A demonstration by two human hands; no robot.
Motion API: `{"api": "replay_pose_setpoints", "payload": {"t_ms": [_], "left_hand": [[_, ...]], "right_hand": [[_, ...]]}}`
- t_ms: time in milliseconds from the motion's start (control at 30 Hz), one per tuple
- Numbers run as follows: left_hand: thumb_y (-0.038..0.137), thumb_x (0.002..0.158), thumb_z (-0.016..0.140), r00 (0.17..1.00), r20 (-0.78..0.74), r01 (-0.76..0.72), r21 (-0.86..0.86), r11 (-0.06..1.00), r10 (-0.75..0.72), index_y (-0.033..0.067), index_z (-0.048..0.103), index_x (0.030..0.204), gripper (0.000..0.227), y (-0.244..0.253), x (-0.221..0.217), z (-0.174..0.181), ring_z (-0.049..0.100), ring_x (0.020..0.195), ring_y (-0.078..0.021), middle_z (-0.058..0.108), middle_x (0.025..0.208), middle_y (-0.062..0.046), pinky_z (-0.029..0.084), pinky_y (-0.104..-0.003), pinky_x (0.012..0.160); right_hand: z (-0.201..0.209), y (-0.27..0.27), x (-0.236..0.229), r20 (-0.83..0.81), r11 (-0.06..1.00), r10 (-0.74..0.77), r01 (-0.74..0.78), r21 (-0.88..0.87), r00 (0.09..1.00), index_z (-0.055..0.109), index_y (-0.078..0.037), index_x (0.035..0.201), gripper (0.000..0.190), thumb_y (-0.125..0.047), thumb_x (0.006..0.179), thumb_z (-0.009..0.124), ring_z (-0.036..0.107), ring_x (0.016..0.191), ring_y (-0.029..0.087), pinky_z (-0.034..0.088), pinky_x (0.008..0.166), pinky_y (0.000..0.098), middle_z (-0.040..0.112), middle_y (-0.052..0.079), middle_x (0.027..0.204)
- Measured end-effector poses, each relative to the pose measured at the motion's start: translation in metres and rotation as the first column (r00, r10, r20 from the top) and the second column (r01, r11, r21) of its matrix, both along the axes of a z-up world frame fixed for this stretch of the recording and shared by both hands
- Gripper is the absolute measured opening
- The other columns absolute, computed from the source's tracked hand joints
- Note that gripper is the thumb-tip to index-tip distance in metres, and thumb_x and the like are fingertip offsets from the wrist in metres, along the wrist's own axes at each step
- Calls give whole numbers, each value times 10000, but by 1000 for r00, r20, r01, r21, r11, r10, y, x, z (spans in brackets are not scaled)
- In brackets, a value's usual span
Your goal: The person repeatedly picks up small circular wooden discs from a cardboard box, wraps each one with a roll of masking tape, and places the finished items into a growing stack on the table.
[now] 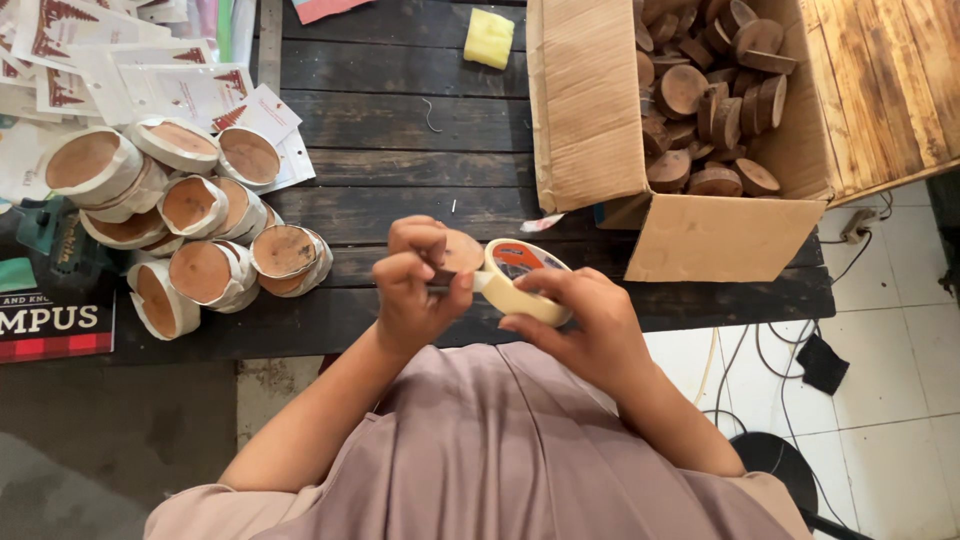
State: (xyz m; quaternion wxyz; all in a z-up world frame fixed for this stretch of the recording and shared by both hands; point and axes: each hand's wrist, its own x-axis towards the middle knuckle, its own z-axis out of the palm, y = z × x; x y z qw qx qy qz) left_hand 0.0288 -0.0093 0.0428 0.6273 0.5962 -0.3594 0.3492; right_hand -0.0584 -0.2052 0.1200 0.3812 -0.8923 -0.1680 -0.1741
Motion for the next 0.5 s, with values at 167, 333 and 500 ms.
{"api": "replay_pose_setpoints", "payload": {"t_ms": [167, 333, 500], "left_hand": [[201, 978, 677, 995, 80, 61, -119, 991, -51, 155, 287, 988, 393, -4, -8, 5, 468, 832, -328, 425, 844, -73, 513, -487, 724], [191, 964, 684, 989, 132, 88, -178, 980, -65, 169, 280, 983, 405, -5, -16, 13, 444, 804, -320, 409, 820, -75, 503, -508, 651], [170, 958, 688, 981, 179, 117, -207, 971, -80, 189, 266, 979, 423, -6, -21, 16, 435, 796, -308, 413, 811, -80, 512, -552, 665]], "right_hand": [[14, 8, -6, 126, 1000, 14, -15, 2, 992, 790, -153, 1060, 345, -211, 745, 918, 686, 640, 232, 560, 695, 322, 734, 10, 723], [14, 6, -11, 188, 999, 51, -53, 8, 981, 808, -126, 1042, 330, -185, 737, 920, 682, 589, 226, 554, 688, 327, 709, 17, 684], [15, 5, -11, 229, 997, 70, -75, 13, 971, 803, -73, 1043, 323, -168, 753, 910, 684, 578, 240, 545, 670, 343, 693, 52, 671]]}}
